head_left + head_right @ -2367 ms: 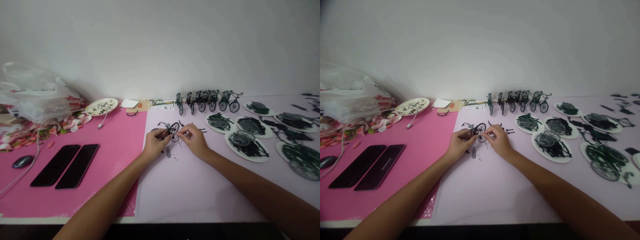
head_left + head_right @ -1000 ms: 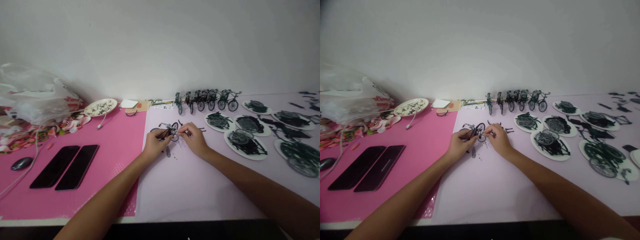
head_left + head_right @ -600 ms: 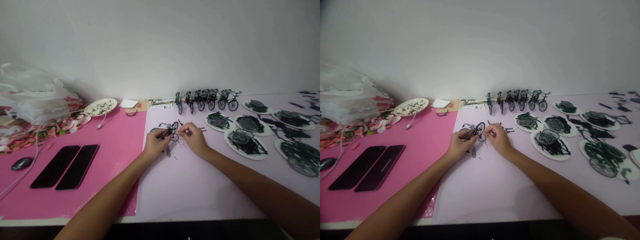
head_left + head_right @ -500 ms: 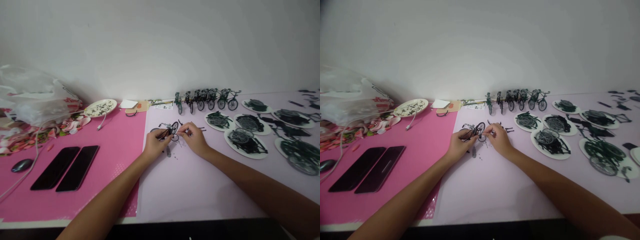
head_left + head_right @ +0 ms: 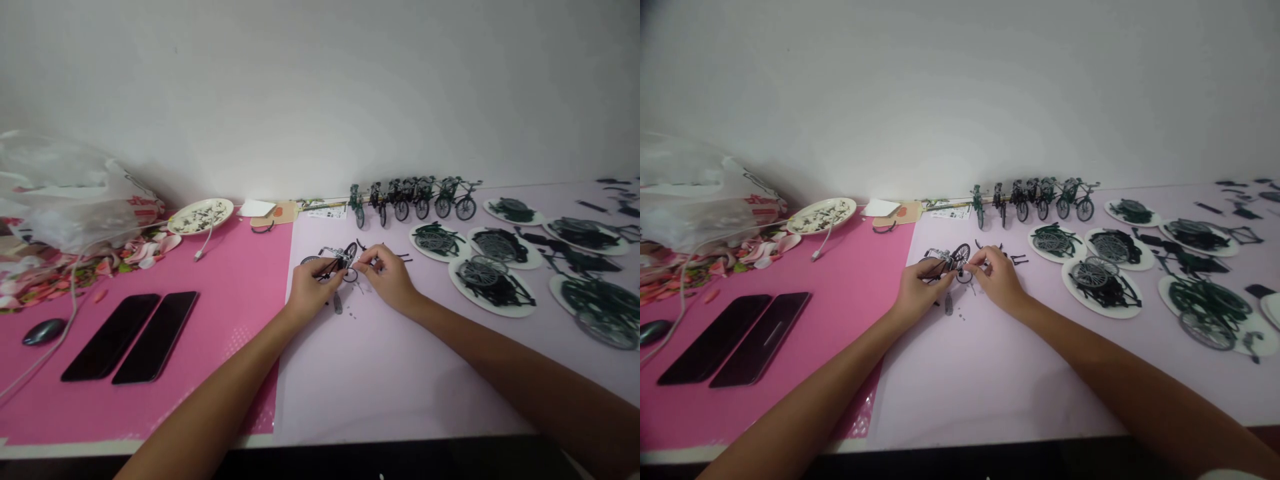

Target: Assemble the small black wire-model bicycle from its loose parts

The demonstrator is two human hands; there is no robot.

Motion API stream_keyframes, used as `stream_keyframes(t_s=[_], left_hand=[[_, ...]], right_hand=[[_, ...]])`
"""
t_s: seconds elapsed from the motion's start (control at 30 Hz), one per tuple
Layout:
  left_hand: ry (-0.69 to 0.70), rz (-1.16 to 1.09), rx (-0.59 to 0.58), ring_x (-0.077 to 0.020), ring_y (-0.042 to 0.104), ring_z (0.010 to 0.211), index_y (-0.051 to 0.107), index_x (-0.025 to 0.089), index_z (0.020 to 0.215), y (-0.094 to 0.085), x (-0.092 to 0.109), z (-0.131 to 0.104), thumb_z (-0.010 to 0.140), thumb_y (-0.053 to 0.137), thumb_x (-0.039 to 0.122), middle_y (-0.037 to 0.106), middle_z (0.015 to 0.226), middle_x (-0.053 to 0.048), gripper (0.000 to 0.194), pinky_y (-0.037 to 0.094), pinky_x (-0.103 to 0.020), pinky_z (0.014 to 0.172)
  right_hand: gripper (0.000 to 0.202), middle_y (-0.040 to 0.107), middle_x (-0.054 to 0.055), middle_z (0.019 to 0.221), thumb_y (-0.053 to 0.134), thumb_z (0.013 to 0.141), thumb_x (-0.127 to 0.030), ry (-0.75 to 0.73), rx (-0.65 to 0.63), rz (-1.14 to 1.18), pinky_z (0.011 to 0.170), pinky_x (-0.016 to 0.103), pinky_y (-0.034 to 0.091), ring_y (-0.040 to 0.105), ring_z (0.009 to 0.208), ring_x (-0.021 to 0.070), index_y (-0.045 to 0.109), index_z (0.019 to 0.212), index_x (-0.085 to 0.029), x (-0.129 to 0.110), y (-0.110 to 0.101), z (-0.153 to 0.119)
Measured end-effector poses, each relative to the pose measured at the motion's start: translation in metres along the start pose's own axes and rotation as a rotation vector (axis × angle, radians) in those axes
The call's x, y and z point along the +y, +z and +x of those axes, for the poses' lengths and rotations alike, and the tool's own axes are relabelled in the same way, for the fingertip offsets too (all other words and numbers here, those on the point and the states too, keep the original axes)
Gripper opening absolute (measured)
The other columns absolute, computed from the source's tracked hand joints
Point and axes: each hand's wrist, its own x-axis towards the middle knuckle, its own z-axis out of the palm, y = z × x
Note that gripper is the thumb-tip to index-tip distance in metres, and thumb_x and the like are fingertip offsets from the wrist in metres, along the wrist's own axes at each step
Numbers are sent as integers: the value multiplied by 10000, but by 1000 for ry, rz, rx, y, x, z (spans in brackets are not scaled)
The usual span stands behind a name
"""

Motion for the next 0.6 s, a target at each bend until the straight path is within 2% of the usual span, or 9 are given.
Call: stream_keyframes(t_s=[0.27,0.4,0.6], left_hand=[[10,6,-9,-214,699,784,701,191,724,-1,0,0,856,754,302,672,729,-23,181,514,-292,640],[8,3,-20,-222,717,814,714,189,742,-1,2,0,867,746,304,703,760,-33,172,532,-299,681],[-4,3,-33,-237,740,839,739,200,779,-1,3,-2,852,766,328,729,773,-36,150,558,-309,731]], right_hand=[[250,676,46,846,718,945,-443,10,0,-1,623,329,486,633,764,210,637,838,-232,0,0,0],[292,660,32,815,708,951,-478,18,5,-8,614,326,468,607,712,192,613,826,-231,-2,0,0],[405,609,17,716,615,1006,-524,-14,-2,-72,654,347,462,570,691,199,542,725,-242,-6,-1,0]])
